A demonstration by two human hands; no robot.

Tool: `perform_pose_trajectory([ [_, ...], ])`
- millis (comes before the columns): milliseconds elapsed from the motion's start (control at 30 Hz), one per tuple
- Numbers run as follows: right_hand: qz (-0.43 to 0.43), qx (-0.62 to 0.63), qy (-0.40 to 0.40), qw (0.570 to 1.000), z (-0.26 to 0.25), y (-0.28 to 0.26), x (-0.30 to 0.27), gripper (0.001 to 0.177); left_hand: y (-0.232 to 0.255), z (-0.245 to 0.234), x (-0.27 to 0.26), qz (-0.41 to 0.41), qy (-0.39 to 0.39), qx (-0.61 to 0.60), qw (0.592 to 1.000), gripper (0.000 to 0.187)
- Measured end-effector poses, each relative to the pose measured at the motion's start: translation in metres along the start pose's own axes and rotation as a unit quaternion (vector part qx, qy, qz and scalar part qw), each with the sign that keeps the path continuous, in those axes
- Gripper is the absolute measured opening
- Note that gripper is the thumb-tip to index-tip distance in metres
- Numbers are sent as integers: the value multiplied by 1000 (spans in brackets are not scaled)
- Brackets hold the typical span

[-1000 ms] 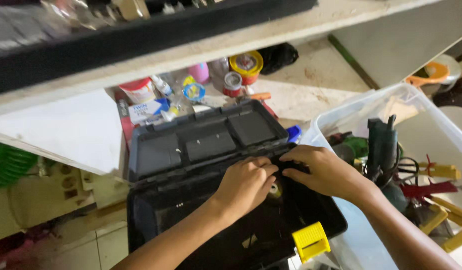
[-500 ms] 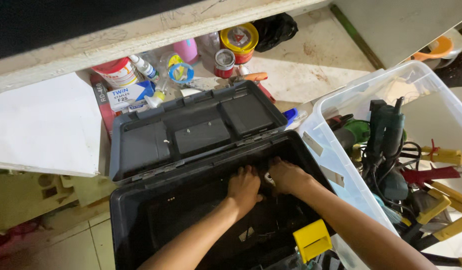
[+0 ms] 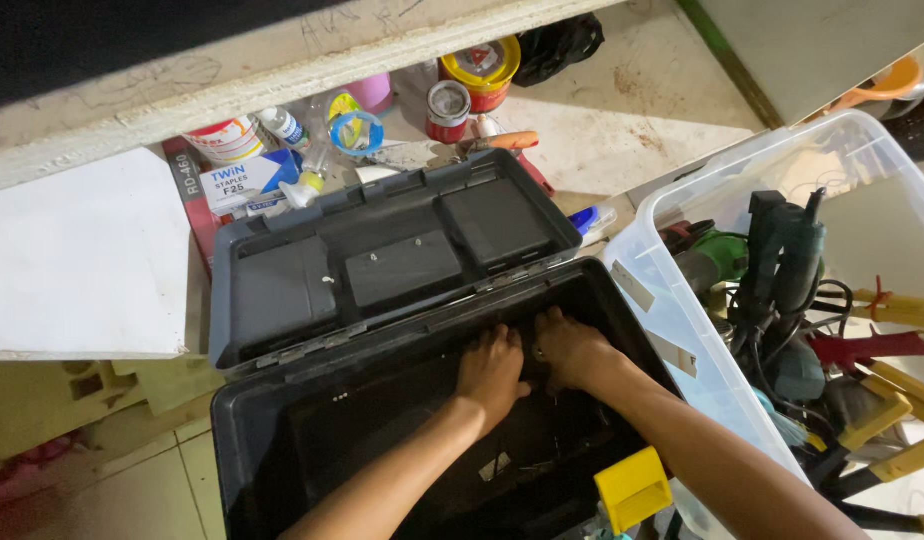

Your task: The person opens a black toolbox on the floor and takes out circular cutting discs, saw blades and small hardware parts one at a time. They stack the discs and blades on a white shelf and arrange the small metal parts in a tray on the shelf above.

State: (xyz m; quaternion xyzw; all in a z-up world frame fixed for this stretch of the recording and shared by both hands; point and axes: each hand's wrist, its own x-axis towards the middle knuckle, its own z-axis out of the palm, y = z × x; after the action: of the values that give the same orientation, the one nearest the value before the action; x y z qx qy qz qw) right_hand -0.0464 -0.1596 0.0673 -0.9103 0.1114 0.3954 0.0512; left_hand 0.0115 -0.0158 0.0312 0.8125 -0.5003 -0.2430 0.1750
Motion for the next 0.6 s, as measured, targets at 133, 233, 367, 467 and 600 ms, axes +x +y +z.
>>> perform_pose_trajectory([
  [133, 46, 56, 26, 997, -16, -6, -24, 100, 8, -18, -12, -19, -29, -22, 999, 77],
  [233, 17, 66, 88, 994, -30, -10, -49, 98, 9, -33, -23, -15, -25, -41, 999, 75],
  [367, 16, 104, 118, 988, -46, -17, -82, 101, 16, -53, -43, -3, 1, -51, 999, 70],
  [467, -6, 136, 174, 975, -57, -24, -109, 111, 20, -73, -60, 66, 102, -71, 990, 80],
  [600, -55, 181, 268, 945, -76, -33, -139, 117, 25, -108, -82, 94, 152, -59, 982, 74],
])
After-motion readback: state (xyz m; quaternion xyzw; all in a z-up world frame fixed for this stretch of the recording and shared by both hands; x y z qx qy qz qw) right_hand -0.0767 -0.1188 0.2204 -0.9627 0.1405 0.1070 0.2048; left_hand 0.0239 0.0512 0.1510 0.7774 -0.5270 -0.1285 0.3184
